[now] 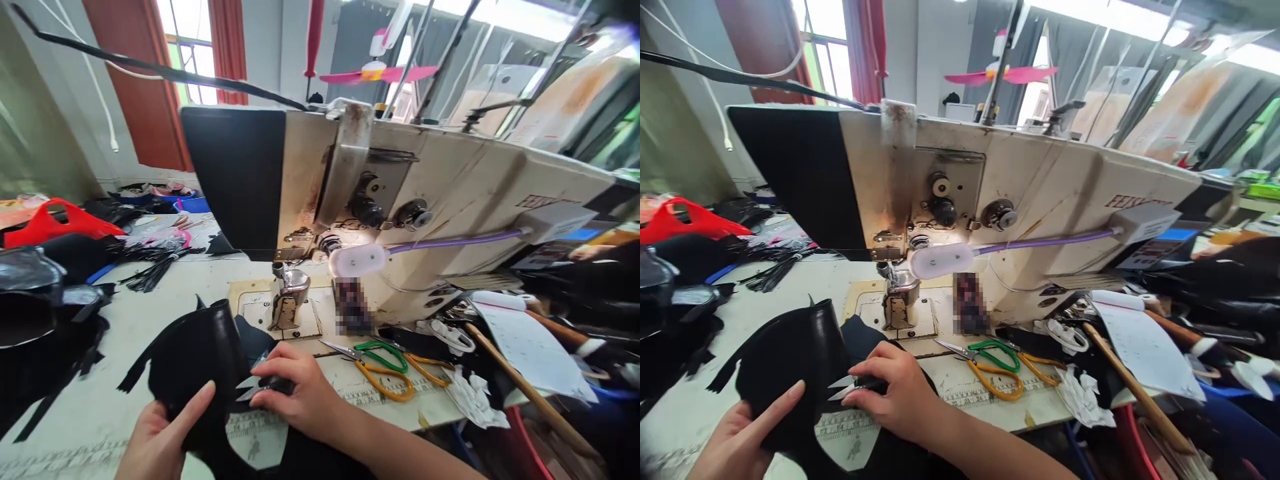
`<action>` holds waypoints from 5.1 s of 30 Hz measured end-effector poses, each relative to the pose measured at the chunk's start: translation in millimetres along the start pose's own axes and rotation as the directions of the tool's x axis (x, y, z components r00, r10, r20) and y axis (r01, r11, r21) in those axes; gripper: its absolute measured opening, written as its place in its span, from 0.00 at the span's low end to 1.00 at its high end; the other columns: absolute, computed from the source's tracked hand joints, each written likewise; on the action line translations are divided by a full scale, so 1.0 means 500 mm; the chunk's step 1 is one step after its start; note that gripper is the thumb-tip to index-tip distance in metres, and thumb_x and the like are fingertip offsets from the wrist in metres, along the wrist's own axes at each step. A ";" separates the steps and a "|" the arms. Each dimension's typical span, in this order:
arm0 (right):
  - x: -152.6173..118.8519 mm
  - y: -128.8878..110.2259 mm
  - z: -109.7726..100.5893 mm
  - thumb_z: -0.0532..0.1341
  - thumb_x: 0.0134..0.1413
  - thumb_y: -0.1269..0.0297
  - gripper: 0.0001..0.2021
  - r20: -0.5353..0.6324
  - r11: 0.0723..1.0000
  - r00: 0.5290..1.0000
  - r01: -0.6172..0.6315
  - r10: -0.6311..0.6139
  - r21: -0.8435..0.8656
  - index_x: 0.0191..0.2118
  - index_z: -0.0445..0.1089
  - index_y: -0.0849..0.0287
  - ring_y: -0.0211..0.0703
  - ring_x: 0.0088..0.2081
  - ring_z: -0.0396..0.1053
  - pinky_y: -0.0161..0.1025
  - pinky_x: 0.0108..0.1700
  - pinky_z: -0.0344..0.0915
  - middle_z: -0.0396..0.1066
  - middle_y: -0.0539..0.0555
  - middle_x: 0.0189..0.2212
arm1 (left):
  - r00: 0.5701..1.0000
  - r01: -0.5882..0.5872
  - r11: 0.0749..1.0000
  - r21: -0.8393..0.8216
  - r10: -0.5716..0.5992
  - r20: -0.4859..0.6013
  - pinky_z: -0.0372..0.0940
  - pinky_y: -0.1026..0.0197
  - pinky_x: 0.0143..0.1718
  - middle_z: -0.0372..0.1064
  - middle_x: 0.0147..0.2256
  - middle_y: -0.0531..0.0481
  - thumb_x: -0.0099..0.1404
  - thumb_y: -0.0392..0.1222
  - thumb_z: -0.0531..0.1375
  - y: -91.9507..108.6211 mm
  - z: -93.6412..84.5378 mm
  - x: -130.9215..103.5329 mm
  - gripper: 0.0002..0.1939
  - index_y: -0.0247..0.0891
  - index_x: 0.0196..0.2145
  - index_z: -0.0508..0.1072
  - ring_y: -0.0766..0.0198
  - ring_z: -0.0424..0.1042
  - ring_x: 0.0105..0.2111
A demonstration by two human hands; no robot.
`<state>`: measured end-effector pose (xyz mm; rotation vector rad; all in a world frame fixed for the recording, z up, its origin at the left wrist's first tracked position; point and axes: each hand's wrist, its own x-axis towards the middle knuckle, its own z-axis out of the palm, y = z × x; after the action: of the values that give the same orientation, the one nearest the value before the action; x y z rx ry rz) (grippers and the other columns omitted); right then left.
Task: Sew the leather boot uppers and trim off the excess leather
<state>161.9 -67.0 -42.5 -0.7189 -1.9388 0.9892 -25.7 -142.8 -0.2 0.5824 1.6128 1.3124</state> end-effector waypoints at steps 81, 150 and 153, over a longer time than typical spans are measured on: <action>-0.026 -0.004 0.064 0.65 0.55 0.66 0.04 0.167 0.971 0.960 -0.208 0.225 -0.114 0.33 0.77 0.60 0.39 0.32 0.68 0.35 0.35 0.64 0.66 0.52 0.29 | 0.125 -0.813 -0.187 0.552 0.869 0.479 0.63 0.57 0.33 0.70 0.26 0.48 0.65 0.23 0.53 -0.217 -0.076 -0.032 0.11 0.32 0.33 0.74 0.63 0.69 0.29; -0.039 -0.050 0.022 0.57 0.64 0.67 0.10 -0.193 0.990 0.975 0.127 -0.114 0.055 0.49 0.68 0.52 0.37 0.37 0.65 0.33 0.35 0.64 0.63 0.52 0.38 | 0.973 0.109 0.991 0.081 -0.089 -0.212 0.74 0.50 0.31 0.78 0.30 0.40 0.55 0.55 0.67 -0.036 -0.162 0.041 0.17 0.36 0.30 0.75 0.46 0.78 0.34; -0.053 -0.033 0.047 0.59 0.62 0.66 0.09 -0.041 0.995 0.996 0.086 -0.084 0.050 0.48 0.68 0.52 0.39 0.37 0.67 0.34 0.36 0.65 0.65 0.52 0.37 | 0.958 0.221 0.958 -0.184 -0.249 -0.141 0.75 0.47 0.37 0.79 0.32 0.40 0.51 0.49 0.71 -0.021 -0.157 0.033 0.16 0.36 0.33 0.75 0.46 0.79 0.37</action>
<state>152.8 -104.9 -47.6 -0.6167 -1.8874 0.9627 -100.0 -170.4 -17.6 0.1771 1.6276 1.3244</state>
